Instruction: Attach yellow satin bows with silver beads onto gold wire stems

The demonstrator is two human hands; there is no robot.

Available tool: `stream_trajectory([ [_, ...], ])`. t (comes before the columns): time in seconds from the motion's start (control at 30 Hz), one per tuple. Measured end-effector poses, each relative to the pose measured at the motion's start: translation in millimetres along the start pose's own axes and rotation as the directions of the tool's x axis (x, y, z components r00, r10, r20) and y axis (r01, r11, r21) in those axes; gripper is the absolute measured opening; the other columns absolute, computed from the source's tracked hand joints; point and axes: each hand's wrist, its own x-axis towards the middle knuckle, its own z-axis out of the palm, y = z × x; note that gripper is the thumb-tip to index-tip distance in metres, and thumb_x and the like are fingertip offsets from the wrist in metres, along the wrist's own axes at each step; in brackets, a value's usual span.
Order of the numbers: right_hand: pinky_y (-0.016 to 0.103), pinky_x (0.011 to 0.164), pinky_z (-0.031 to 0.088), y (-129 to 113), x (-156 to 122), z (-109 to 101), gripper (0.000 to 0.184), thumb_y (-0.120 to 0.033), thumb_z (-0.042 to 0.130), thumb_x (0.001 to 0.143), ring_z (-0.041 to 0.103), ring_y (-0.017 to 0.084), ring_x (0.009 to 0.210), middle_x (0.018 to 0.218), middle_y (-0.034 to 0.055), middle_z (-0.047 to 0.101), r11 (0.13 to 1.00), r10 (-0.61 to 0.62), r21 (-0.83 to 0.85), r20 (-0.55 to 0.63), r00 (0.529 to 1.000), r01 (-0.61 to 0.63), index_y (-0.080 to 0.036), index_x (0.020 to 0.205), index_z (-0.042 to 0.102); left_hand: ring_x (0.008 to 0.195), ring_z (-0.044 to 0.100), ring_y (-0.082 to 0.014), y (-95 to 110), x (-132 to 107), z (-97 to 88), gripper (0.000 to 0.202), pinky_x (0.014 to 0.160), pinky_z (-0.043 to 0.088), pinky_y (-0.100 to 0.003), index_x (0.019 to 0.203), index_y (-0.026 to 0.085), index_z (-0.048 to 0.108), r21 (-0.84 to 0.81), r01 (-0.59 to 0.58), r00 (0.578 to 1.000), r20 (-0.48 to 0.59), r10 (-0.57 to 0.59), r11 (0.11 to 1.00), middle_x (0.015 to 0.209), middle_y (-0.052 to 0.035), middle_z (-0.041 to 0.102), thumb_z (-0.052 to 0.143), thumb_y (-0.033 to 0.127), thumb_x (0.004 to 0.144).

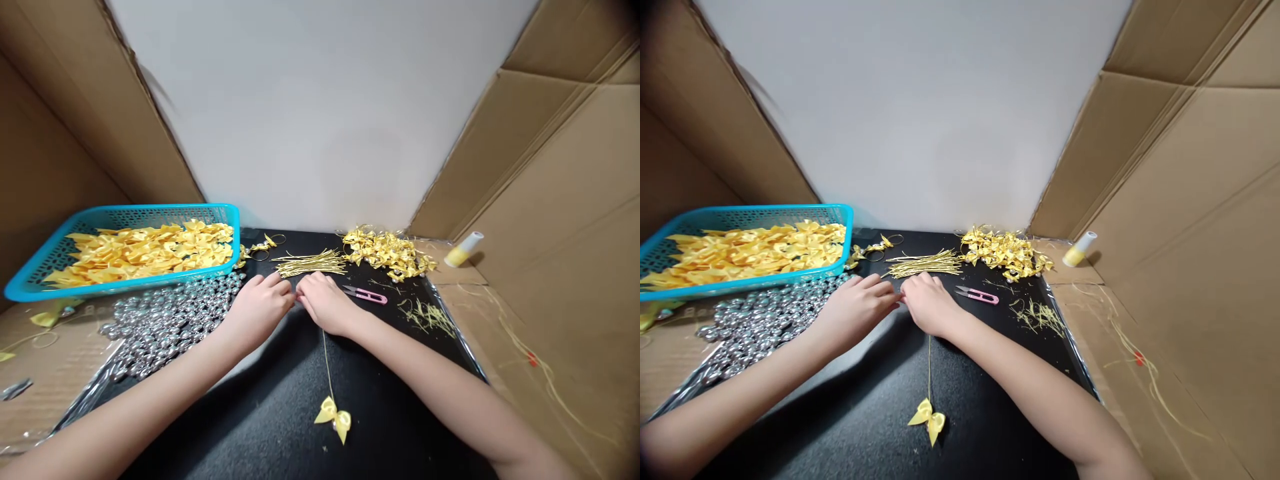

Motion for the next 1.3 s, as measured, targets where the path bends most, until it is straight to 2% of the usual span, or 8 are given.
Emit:
stream_trajectory([
  [0.23, 0.024, 0.069, 0.041, 2.0, -15.6, -8.1, 0.009, -0.013, 0.048, 0.093, 0.054, 0.014, 0.075, 0.083, 0.0023, 0.061, 0.959, 0.019, 0.284, -0.050, 0.999, -0.004, -0.017, 0.086, 0.053, 0.071, 0.057, -0.0217, 10.0, -4.4, -5.7, 0.011, 0.059, 0.030, -0.032, 0.075, 0.017, 0.069, -0.013, -0.038, 0.992, -0.124, 0.036, 0.999, 0.071, -0.0042, 0.067, 0.063, 0.021, 0.084],
  [0.43, 0.022, 0.065, 0.041, 0.8, -31.3, -12.4, 0.004, -0.016, 0.057, 0.091, 0.055, 0.011, 0.069, 0.076, -0.0007, 0.060, 0.921, 0.043, 0.389, -0.065, 0.997, -0.014, -0.015, 0.087, 0.056, 0.066, 0.060, -0.0186, 18.5, -5.0, -10.5, 0.020, 0.061, 0.034, -0.029, 0.069, 0.019, 0.067, -0.224, 0.078, 0.995, -0.042, -0.089, 0.972, 0.067, -0.0019, 0.066, 0.055, 0.022, 0.086],
  [0.57, 0.029, 0.073, 0.037, 1.1, -43.5, -15.2, 0.008, -0.020, 0.056, 0.093, 0.055, 0.017, 0.080, 0.082, 0.0042, 0.065, 0.996, -0.073, 0.035, -0.124, 0.990, 0.078, -0.014, 0.090, 0.060, 0.063, 0.059, -0.0193, 23.2, -5.4, -15.9, 0.020, 0.059, 0.034, -0.030, 0.063, 0.018, 0.060, -0.141, 0.154, 0.984, -0.063, -0.164, 0.978, 0.063, -0.0023, 0.061, 0.054, 0.022, 0.081],
  [0.73, 0.036, 0.070, 0.030, 0.6, -53.2, -11.4, 0.023, -0.016, 0.043, 0.096, 0.050, 0.021, 0.077, 0.078, 0.0068, 0.061, 0.878, -0.239, -0.451, -0.118, 0.964, 0.162, -0.015, 0.080, 0.060, 0.061, 0.061, -0.0214, 30.4, -4.5, -19.0, 0.020, 0.056, 0.031, -0.031, 0.061, 0.018, 0.055, -0.042, 0.187, 0.980, -0.058, -0.189, 0.981, 0.060, -0.0027, 0.058, 0.051, 0.023, 0.080],
  [1.03, 0.038, 0.072, 0.035, -6.9, -54.8, -9.4, 0.019, -0.012, 0.047, 0.089, 0.055, 0.026, 0.087, 0.089, 0.0127, 0.063, 0.928, 0.057, -0.365, -0.041, 0.998, -0.068, -0.011, 0.085, 0.065, 0.051, 0.058, -0.0196, 33.5, -5.3, -9.3, 0.020, 0.049, 0.019, -0.028, 0.067, 0.018, 0.052, -0.113, 0.344, 0.938, 0.000, -0.347, 0.932, 0.060, -0.0048, 0.061, 0.043, 0.022, 0.084],
  [1.1, 0.037, 0.073, 0.036, -8.0, -57.1, -8.6, 0.020, -0.012, 0.047, 0.088, 0.058, 0.026, 0.086, 0.089, 0.0146, 0.066, 0.949, 0.156, -0.274, -0.033, 0.987, -0.159, -0.009, 0.085, 0.067, 0.049, 0.054, -0.0165, 35.4, -7.2, -2.1, 0.018, 0.049, 0.023, -0.026, 0.067, 0.019, 0.049, -0.324, 0.408, 0.903, 0.008, -0.429, 0.854, 0.059, -0.0027, 0.060, 0.045, 0.024, 0.084],
  [1.17, 0.036, 0.069, 0.036, -8.7, -60.6, -7.2, 0.021, -0.013, 0.049, 0.087, 0.060, 0.026, 0.081, 0.085, 0.0153, 0.067, 0.953, 0.219, -0.206, -0.042, 0.975, -0.223, -0.008, 0.082, 0.068, 0.049, 0.052, -0.0140, 40.5, -8.9, 6.9, 0.020, 0.051, 0.030, -0.024, 0.065, 0.019, 0.047, -0.621, 0.428, 0.859, 0.055, -0.509, 0.656, 0.055, 0.0005, 0.056, 0.048, 0.027, 0.083],
  [1.3, 0.029, 0.059, 0.033, -7.7, -70.0, -2.6, 0.023, -0.016, 0.050, 0.086, 0.060, 0.019, 0.065, 0.072, 0.0091, 0.067, 0.939, 0.340, -0.023, -0.095, 0.935, -0.344, -0.012, 0.068, 0.065, 0.047, 0.053, -0.0124, 59.0, -10.5, 23.3, 0.026, 0.048, 0.039, -0.022, 0.068, 0.018, 0.051, -0.907, 0.401, 0.699, 0.395, -0.596, -0.131, 0.054, 0.0026, 0.057, 0.062, 0.040, 0.077],
])
